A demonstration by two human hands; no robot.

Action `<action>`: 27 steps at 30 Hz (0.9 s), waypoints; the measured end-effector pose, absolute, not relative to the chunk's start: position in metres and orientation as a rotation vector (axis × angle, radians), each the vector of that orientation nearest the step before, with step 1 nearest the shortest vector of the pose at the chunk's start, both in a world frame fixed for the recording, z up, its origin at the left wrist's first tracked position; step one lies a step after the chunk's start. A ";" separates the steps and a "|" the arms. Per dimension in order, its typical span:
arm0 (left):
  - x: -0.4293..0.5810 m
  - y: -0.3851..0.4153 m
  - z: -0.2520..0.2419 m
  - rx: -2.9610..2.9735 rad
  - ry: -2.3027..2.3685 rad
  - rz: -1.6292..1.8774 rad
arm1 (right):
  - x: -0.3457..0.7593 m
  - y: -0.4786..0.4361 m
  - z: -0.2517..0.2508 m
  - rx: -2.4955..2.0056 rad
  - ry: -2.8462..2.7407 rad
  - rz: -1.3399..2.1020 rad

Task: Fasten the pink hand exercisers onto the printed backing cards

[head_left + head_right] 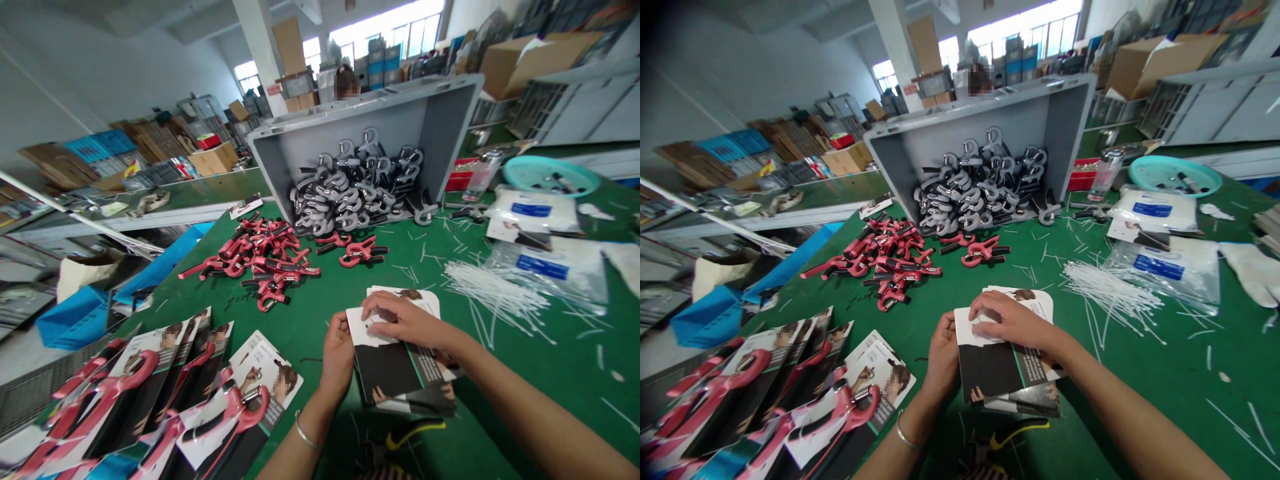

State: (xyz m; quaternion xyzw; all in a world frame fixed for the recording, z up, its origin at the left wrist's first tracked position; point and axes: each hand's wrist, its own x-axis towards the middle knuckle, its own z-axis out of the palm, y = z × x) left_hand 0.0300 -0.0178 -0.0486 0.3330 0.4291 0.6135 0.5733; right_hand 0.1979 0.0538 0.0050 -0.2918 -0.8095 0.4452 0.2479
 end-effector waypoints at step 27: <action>-0.006 -0.027 -0.038 0.881 1.408 1.277 | 0.223 0.103 0.017 -0.893 -2.188 0.883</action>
